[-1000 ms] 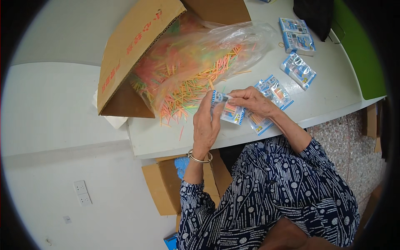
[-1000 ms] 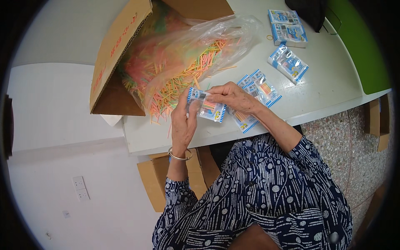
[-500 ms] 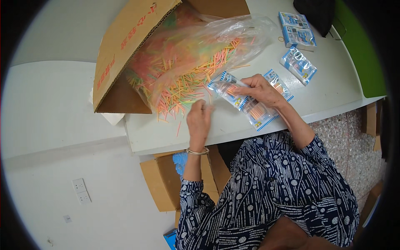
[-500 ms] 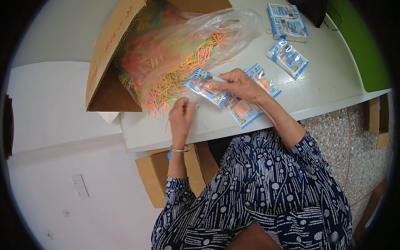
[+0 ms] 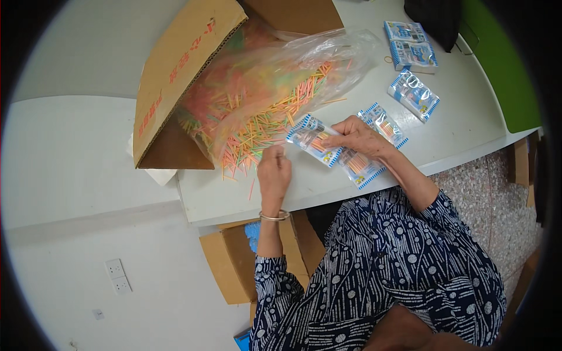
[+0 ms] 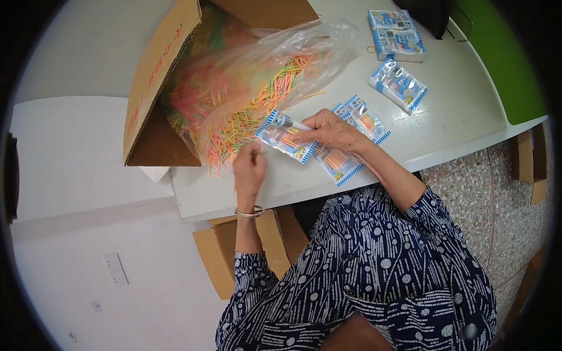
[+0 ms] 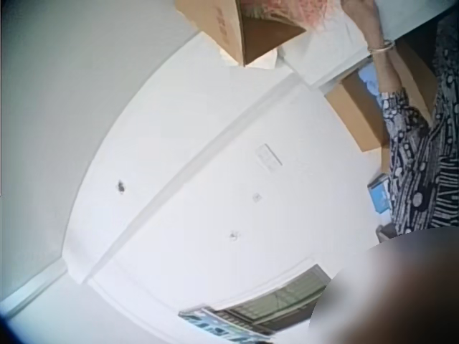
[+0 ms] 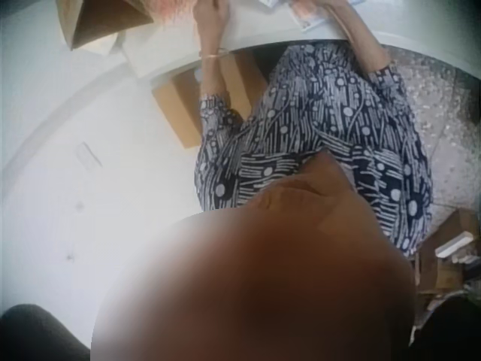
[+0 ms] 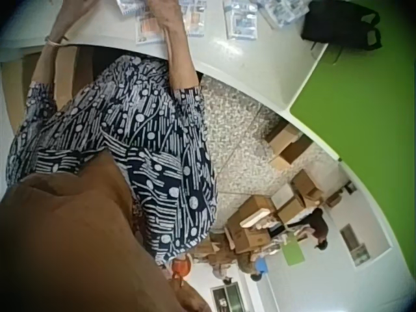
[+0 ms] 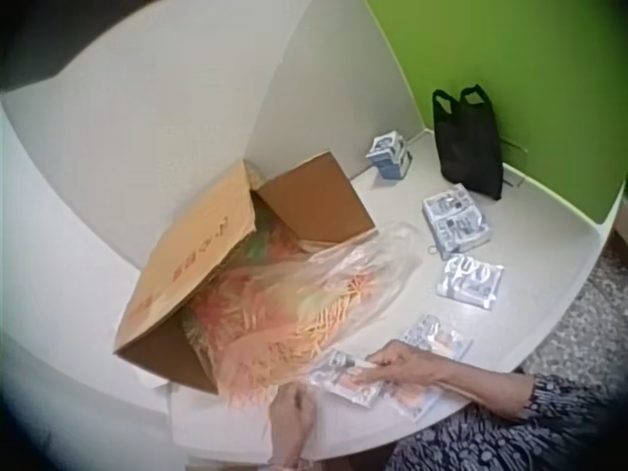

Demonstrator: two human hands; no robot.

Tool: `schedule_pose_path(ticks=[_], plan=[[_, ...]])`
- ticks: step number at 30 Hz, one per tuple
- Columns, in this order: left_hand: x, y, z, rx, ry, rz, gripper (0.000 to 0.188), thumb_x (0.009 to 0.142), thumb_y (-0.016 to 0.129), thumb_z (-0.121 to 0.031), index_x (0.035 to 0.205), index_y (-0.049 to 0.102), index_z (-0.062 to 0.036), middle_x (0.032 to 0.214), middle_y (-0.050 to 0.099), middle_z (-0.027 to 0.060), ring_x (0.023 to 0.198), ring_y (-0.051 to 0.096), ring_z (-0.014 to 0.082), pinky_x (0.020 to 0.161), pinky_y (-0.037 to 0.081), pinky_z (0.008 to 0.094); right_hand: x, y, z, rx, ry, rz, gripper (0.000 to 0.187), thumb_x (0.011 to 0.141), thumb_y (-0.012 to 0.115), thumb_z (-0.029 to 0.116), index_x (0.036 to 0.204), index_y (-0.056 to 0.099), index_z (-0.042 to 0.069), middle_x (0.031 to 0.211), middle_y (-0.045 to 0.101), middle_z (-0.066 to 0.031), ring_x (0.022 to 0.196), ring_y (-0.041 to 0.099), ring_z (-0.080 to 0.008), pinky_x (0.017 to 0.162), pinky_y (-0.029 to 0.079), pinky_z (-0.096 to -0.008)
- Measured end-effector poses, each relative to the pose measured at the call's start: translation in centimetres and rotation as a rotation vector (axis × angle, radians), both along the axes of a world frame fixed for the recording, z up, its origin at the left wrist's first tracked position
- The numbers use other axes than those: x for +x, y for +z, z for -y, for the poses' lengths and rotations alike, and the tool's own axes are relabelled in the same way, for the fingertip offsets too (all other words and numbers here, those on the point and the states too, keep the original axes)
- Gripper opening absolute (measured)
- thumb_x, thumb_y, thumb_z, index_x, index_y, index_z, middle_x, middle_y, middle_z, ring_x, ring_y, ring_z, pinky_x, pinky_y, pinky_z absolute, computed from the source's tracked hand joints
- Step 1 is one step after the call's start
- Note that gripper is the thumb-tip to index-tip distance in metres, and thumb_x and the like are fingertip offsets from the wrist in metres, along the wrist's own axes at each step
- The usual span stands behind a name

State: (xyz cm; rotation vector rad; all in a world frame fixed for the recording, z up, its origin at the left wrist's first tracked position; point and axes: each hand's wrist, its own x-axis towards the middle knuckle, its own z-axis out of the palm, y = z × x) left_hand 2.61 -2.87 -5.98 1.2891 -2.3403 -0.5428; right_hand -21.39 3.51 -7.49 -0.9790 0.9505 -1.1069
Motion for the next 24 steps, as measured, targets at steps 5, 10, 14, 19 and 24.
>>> schedule_pose_path(ticks=[5, 10, 14, 19, 24], plan=[[-2.2, 6.7, -0.2, 0.287, 0.024, -0.69, 0.016, 0.085, 0.058, 0.001, 0.1, 0.052, -0.0012, 0.082, 0.058, 0.0051, 0.072, 0.056, 0.0123, 0.068, 0.046, 0.0255, 0.4, 0.1, 0.0, 0.045, 0.088, 0.066, 0.03, 0.084, 0.068, 0.023, 0.098, 0.068, -0.004, 0.08, 0.067, -0.0015, 0.069, 0.054, -0.0019, 0.06, 0.042, -0.0181], [-3.8, 8.4, 0.0, 0.33, 0.035, -0.957, 0.027, 0.086, 0.059, 0.001, 0.111, 0.048, -0.0016, 0.087, 0.061, 0.0065, 0.082, 0.057, 0.0094, 0.073, 0.046, 0.0225, 0.6, -0.7, -0.1, 0.052, 0.15, 0.122, 0.031, 0.085, 0.066, 0.023, 0.1, 0.068, -0.004, 0.083, 0.067, -0.002, 0.071, 0.054, -0.0016, 0.062, 0.042, -0.0181], [-3.8, 7.4, -0.4, 0.38, -0.031, -0.848, 0.023, 0.087, 0.059, 0.001, 0.109, 0.052, 0.0005, 0.092, 0.062, 0.0062, 0.085, 0.057, 0.0096, 0.076, 0.045, 0.0223, 0.8, -0.1, -0.1, 0.05, 0.194, 0.168, 0.031, 0.085, 0.066, 0.024, 0.103, 0.068, -0.002, 0.086, 0.068, -0.0018, 0.073, 0.055, -0.0013, 0.064, 0.043, -0.0184], [-4.1, 5.5, -0.8, 0.399, -0.13, -0.636, 0.017, 0.087, 0.059, -0.001, 0.103, 0.06, 0.0018, 0.098, 0.062, 0.0057, 0.093, 0.056, 0.0111, 0.082, 0.044, 0.0233, 0.8, 0.1, -0.4, 0.052, 0.18, 0.157, 0.03, 0.086, 0.065, 0.024, 0.101, 0.068, -0.002, 0.085, 0.068, -0.0013, 0.073, 0.055, -0.0018, 0.064, 0.043, -0.0185], [-4.7, 4.6, -1.3, 0.263, -0.3, -0.432, 0.021, 0.087, 0.06, -0.003, 0.107, 0.059, 0.0016, 0.114, 0.055, 0.008, 0.105, 0.051, 0.0156, 0.089, 0.043, 0.028, 0.6, 0.6, -0.9, 0.042, 0.131, 0.082, 0.027, 0.085, 0.066, 0.026, 0.093, 0.07, 0.0, 0.078, 0.066, -0.0001, 0.071, 0.055, -0.0023, 0.063, 0.044, -0.0185]])
